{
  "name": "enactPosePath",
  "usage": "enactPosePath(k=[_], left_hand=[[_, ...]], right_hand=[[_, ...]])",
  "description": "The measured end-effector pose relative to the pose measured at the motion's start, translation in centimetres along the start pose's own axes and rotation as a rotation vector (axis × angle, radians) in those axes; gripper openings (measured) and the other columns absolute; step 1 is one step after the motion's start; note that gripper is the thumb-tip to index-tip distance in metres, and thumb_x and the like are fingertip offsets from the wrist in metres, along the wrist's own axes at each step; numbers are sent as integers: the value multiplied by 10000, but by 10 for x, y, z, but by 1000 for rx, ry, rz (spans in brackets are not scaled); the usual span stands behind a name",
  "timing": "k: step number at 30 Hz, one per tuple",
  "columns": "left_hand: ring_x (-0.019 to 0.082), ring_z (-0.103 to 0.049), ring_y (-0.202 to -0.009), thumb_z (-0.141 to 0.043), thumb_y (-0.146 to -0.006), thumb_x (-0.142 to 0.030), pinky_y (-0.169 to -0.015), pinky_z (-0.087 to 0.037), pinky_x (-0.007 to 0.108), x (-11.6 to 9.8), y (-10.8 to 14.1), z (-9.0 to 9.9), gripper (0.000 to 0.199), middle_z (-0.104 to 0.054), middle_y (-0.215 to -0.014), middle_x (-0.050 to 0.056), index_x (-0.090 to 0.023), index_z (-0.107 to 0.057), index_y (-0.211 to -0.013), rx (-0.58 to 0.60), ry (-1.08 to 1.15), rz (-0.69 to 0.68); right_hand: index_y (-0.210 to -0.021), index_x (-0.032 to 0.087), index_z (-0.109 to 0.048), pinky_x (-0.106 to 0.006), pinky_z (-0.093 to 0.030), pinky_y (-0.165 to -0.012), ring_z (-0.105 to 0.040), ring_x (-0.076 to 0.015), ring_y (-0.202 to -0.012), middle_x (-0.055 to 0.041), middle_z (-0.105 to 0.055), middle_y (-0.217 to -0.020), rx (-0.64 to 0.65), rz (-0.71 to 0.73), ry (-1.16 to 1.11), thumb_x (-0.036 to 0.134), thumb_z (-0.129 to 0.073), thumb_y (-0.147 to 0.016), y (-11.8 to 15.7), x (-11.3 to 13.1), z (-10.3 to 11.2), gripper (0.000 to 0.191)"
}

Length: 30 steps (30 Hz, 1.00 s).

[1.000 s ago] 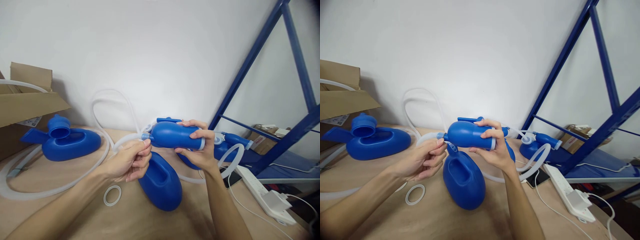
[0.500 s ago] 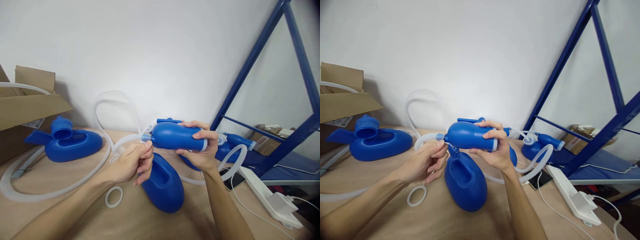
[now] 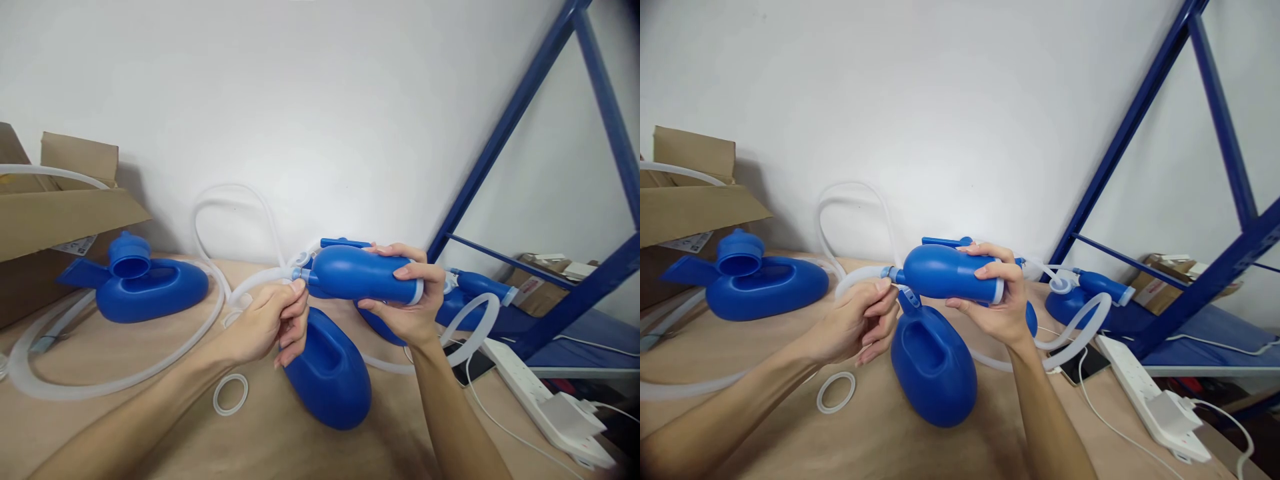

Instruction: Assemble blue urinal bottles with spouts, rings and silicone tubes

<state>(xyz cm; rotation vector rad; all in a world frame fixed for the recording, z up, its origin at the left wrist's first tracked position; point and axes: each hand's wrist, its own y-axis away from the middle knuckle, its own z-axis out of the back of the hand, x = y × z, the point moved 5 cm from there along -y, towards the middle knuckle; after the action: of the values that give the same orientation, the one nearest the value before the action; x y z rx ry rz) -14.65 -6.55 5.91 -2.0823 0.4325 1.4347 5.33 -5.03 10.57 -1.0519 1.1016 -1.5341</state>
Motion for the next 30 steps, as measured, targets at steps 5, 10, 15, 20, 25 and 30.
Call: enactPosePath(k=[5,10,15,20,25,30], left_hand=[[101,-497,-350,-570,-958,-652,-312,-371,176,5,0,6,570,-456,-490,-62,-200,-400,-655,8,4,33],[106,-525,-405,-471,-1030,-584,-379,-409,190,7,4,11,517,-460,-522,-55,-206,-389,-687,23,-104,44],[101,-517,-414,-413,-1062,-524,-406,-404,195,6,8,12,475,-435,-544,-61,-212,-365,-707,36,-145,-11],[112,-532,-444,-455,-1005,-669,-407,-439,211,3,4,7,547,-441,-574,-56,-208,-418,-713,43,-191,51],[145,-591,-555,-367,-1024,-674,-516,-499,256,-17,12,6,584,-576,-641,1,-189,-558,-760,-72,-572,59],[191,-651,-743,-527,-1025,-533,-645,-481,300,-54,31,14,389,-699,-847,39,-191,-664,-901,-388,-1307,-345]], right_hand=[[-1069,331,-556,-664,-518,-1083,-694,-311,-1175,-28,-645,-1268,20,27,-15,244,-958,-700,-1,2,3,553],[-1071,323,-572,-662,-512,-1094,-704,-304,-1151,-33,-650,-1257,33,21,-41,238,-956,-703,-2,2,4,539],[-1029,319,-549,-673,-542,-1054,-718,-308,-1117,-24,-663,-1231,-11,-25,-57,324,-968,-690,-1,-2,7,539],[-1036,313,-572,-651,-542,-1059,-728,-304,-1104,-25,-664,-1241,-3,1,-74,287,-964,-696,-2,2,9,519],[-1069,311,-594,-623,-555,-1029,-719,-305,-1100,-39,-670,-1240,0,-10,-41,270,-968,-682,-2,-1,12,540],[-1165,297,-619,-543,-550,-1014,-682,-299,-1142,-62,-697,-1187,-25,-98,57,276,-944,-714,-1,-7,9,556]])
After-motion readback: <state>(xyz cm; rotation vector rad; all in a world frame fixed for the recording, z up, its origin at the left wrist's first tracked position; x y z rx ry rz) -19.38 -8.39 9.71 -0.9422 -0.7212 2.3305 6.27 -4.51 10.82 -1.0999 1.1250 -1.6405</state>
